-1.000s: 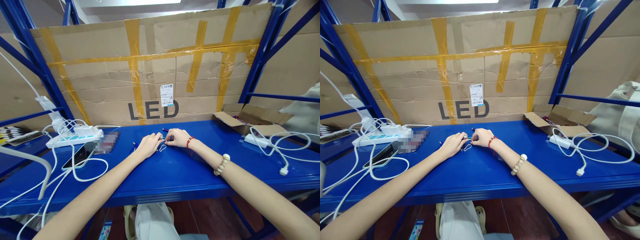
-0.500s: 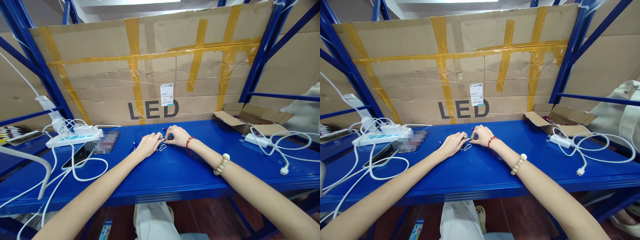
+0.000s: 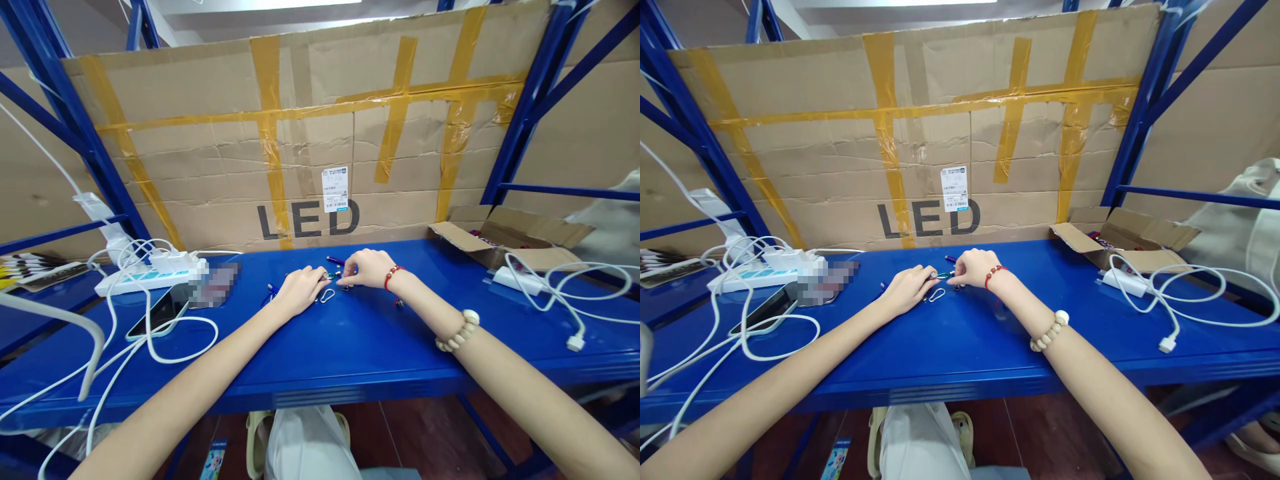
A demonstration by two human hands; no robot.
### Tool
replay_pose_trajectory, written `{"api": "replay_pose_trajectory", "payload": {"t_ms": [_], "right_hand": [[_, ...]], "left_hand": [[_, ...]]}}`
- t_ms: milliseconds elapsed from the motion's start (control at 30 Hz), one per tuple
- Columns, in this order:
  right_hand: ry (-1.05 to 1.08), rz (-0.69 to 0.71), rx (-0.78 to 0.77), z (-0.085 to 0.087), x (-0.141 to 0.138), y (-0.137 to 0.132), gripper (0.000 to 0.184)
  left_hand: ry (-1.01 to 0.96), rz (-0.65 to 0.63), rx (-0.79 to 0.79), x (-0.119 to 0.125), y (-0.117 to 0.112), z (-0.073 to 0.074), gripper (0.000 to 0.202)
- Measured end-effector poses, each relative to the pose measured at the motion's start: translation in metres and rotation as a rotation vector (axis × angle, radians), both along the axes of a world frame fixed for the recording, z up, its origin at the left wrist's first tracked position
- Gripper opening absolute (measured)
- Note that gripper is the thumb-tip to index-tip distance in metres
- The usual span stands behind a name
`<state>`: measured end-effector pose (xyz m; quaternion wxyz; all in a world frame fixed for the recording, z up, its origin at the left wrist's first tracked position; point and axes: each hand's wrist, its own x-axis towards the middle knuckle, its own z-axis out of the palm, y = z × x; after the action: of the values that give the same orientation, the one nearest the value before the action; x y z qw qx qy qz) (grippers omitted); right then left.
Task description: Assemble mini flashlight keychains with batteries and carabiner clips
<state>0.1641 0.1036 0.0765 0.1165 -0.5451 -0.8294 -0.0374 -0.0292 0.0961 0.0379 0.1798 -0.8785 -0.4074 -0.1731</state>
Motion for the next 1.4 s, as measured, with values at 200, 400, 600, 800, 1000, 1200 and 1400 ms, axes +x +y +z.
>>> {"api": "replay_pose_trajectory", "payload": {"t_ms": [200,400,600,800,1000,1200,1400], "right_hand": [[-0.116,-0.272,-0.256,0.018,0.03,-0.001,0.04],[0.072,-0.3,-0.78,0.008,0.044,0.003,0.049],[0.206,-0.233,-0.9,0.002,0.048,0.006,0.056],[0.257,-0.134,-0.91,0.001,0.039,0.005,0.054],[0.333,0.041,-0.812,0.0,0.022,0.002,0.047],[0.381,0.215,-0.794,-0.002,0.017,0.003,0.038],[0.495,0.398,-0.699,0.001,0.015,0.005,0.033]], "left_hand": [[-0.001,-0.01,0.002,0.0,0.001,-0.001,0.029],[-0.013,-0.009,0.004,0.0,0.002,-0.002,0.029],[-0.017,0.009,0.001,0.0,0.001,-0.001,0.028],[-0.01,0.002,0.009,0.001,-0.001,0.001,0.027],[-0.008,-0.002,0.009,0.001,-0.001,0.001,0.028],[-0.004,-0.013,0.007,0.001,0.0,0.0,0.028],[-0.008,-0.046,-0.009,0.0,-0.002,0.002,0.027]]}}
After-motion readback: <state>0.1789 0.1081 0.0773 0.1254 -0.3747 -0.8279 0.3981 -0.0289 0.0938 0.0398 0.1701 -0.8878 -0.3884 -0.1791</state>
